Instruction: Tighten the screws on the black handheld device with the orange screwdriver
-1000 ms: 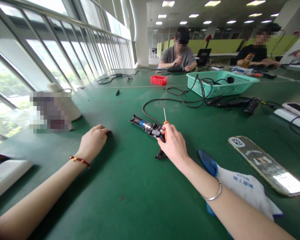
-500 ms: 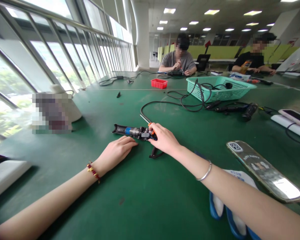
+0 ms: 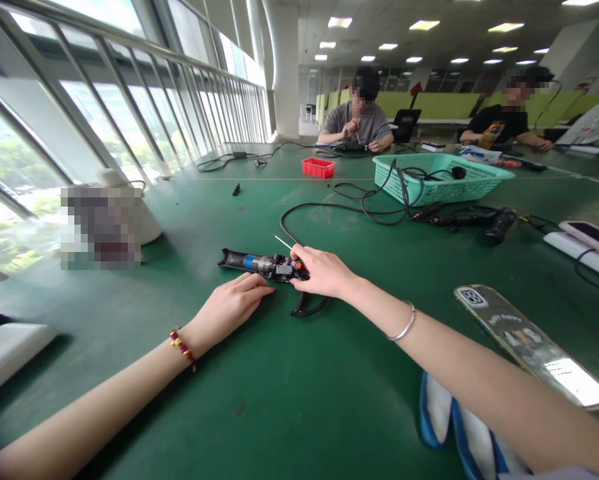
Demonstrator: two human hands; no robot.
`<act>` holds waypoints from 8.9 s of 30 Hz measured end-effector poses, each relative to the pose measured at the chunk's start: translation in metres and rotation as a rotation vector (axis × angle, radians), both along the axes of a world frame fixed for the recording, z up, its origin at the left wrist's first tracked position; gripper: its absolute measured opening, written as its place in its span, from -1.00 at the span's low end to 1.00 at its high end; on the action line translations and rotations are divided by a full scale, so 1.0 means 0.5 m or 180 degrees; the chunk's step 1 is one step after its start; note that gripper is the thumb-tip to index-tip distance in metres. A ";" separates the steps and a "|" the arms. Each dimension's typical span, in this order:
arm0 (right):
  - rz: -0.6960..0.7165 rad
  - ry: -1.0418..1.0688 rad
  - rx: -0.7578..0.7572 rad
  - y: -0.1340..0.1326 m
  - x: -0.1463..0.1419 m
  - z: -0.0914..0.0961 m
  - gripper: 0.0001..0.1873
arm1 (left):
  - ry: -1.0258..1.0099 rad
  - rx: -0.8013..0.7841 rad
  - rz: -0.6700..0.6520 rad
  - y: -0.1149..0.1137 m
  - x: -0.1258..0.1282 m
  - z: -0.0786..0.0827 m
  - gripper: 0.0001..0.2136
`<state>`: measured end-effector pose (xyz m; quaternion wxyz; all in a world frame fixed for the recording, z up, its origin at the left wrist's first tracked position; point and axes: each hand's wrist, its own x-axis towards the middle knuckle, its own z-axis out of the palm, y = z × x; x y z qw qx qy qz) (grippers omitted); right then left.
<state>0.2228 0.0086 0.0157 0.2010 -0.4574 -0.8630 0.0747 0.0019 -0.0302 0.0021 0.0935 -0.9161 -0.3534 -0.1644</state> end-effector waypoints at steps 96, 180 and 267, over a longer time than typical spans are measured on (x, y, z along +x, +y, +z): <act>-0.0194 0.0844 0.0092 -0.039 -0.015 -0.049 -0.68 | -0.1240 0.0113 -0.0073 0.045 0.062 0.004 -0.91; -0.0214 0.2170 0.1527 -0.116 -0.005 0.035 -0.91 | -0.0796 -0.0304 0.0784 0.053 0.037 -0.013 -0.59; -0.0770 -0.0907 -0.1107 -0.148 0.024 0.223 -0.61 | -0.0620 -0.0385 0.0977 0.049 0.027 -0.017 -0.47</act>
